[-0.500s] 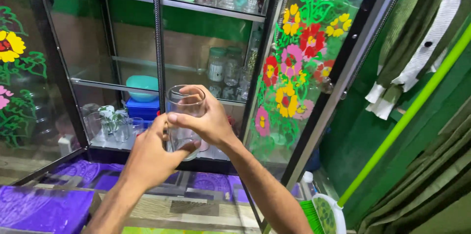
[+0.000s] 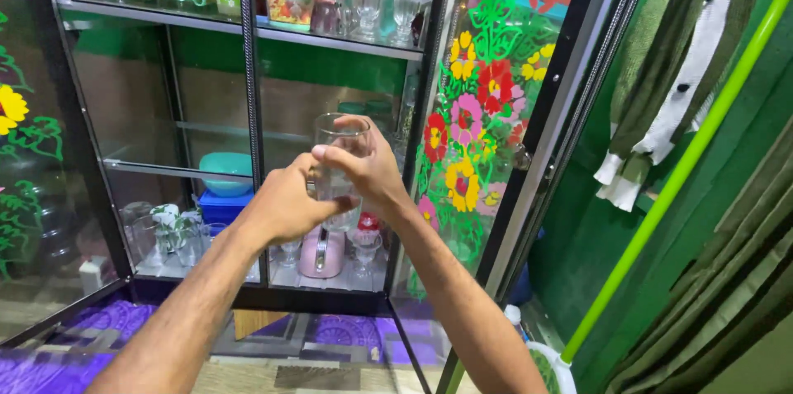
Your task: Searching for a specific medicine box inside a glass cabinet and inspecting its label
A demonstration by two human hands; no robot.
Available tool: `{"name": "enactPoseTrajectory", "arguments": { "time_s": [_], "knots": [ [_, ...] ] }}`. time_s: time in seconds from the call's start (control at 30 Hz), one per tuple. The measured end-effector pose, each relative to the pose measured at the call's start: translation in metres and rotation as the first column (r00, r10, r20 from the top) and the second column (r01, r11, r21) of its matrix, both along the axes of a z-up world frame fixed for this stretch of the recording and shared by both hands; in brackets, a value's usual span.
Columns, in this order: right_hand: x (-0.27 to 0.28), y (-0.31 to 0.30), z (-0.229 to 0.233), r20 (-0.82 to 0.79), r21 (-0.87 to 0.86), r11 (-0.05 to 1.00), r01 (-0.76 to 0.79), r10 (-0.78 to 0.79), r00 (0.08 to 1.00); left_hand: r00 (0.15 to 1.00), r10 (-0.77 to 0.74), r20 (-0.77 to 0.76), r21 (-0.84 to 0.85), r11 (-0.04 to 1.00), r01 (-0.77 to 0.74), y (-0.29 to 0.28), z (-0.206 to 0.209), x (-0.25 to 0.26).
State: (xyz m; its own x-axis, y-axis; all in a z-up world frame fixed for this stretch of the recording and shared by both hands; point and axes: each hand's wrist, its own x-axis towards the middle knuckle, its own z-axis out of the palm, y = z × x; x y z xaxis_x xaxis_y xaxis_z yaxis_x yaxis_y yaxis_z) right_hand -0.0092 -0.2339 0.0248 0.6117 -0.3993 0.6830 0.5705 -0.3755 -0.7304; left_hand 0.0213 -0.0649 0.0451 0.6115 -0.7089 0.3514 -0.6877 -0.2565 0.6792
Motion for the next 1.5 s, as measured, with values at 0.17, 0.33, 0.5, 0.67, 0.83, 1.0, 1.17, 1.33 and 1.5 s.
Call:
{"name": "enactPoseTrajectory", "arguments": {
  "time_s": [0.17, 0.33, 0.5, 0.67, 0.83, 1.0, 1.17, 1.33, 1.5],
  "knots": [
    [0.039, -0.011, -0.009, 0.022, 0.007, 0.999, 0.041, -0.041, 0.999, 0.999, -0.026, -0.018, 0.011, 1.000, 0.027, -0.017, -0.005, 0.046],
    [0.082, 0.001, 0.004, -0.081, -0.057, 0.984, 0.168, -0.172, 0.982, 0.996, -0.050, -0.071, -0.156, 0.987, 0.039, -0.013, -0.025, 0.100],
    [0.138, -0.015, -0.004, -0.136, -0.117, 0.941, 0.318, -0.333, 0.933, 0.983, -0.131, -0.125, -0.284, 0.954, 0.091, -0.032, -0.053, 0.161],
    [0.187, -0.059, -0.018, 0.009, 0.017, 0.956, 0.292, -0.292, 0.956, 0.967, -0.215, -0.134, -0.238, 0.955, 0.179, -0.104, -0.091, 0.231],
    [0.214, -0.113, -0.029, 0.105, 0.145, 0.966, 0.213, -0.229, 0.968, 0.943, -0.230, -0.243, -0.117, 0.971, 0.206, -0.151, -0.086, 0.234],
    [0.221, -0.137, -0.014, 0.016, 0.220, 0.948, 0.230, -0.239, 0.971, 0.922, -0.250, -0.294, -0.306, 0.939, 0.157, -0.190, -0.069, 0.247],
    [0.216, -0.147, -0.009, -0.019, 0.271, 0.940, 0.207, -0.210, 0.978, 0.889, -0.269, -0.371, -0.388, 0.915, 0.115, -0.228, -0.081, 0.251],
    [0.204, -0.151, -0.019, -0.036, 0.286, 0.940, 0.187, -0.185, 0.982, 0.845, -0.303, -0.440, -0.503, 0.863, 0.048, -0.241, -0.099, 0.239],
    [0.191, -0.140, -0.017, -0.043, 0.305, 0.923, 0.235, -0.234, 0.971, 0.892, -0.249, -0.378, -0.443, 0.894, 0.063, -0.235, -0.105, 0.232]
  ]
}}
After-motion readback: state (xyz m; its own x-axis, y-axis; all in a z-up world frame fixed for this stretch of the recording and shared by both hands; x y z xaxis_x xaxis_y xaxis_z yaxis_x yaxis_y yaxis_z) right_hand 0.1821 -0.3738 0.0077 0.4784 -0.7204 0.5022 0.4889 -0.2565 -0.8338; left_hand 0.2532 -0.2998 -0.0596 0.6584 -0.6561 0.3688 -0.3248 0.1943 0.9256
